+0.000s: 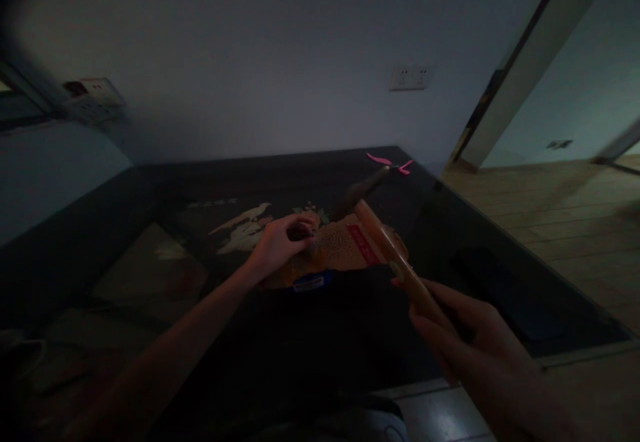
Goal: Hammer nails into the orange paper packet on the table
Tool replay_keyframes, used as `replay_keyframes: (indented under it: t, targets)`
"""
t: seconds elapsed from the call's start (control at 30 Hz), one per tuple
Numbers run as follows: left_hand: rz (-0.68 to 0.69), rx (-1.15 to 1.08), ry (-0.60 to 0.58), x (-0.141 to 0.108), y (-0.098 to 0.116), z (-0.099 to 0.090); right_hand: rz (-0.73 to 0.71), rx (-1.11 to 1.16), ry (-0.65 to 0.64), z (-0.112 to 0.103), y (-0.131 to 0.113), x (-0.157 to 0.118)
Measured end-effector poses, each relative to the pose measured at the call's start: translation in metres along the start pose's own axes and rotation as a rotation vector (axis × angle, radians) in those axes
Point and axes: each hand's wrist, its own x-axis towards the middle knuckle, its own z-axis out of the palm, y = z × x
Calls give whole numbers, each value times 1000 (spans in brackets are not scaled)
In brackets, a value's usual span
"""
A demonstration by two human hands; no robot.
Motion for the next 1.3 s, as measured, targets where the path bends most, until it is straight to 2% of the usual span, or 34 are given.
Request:
replay_keyframes:
  t: [0.07, 0.13, 0.27, 0.33, 0.4, 0.47, 0.53, 0.67, 0.73, 0.87, 1.0, 1.07, 1.2, 1.3]
  targets:
    - [34, -20, -15, 2, 4, -4, 28, 100, 12, 6, 9, -3]
    - [101, 45, 19, 3, 15, -13, 28, 219, -20, 12, 20, -4]
    - [325, 290, 151, -10, 55, -40, -16, 436, -114, 17, 45, -1]
    - [398, 334, 112, -28, 75, -49, -26, 526, -166, 17, 58, 1]
    - [424, 348, -34, -49, 86, -52, -24, 582, -232, 16, 70, 1]
    - [402, 377, -236, -70, 85, -48, -30, 609, -276, 17, 79, 0]
    - [321, 443, -399, -89, 75, -39, -15, 652, -280, 20, 82, -3]
    - [74, 638, -560, -112, 49, -16, 18, 801, -333, 31, 75, -5]
    - [9, 717, -610, -117, 40, -6, 47, 853, -391, 36, 69, -5]
    - [37, 858, -661, -124, 29, 9, 117, 885, -429, 38, 65, -8]
    - [155, 980, -628, -128, 17, 21, 163, 787, -311, 33, 71, -14]
    - [169, 1006, -611, -128, 15, 25, 165, 749, -272, 31, 74, -18]
    - [78, 913, -641, -122, 30, 22, 190, 742, -291, 32, 73, -23]
    - [33, 665, -647, -113, 55, 6, 220, 745, -290, 33, 70, -22]
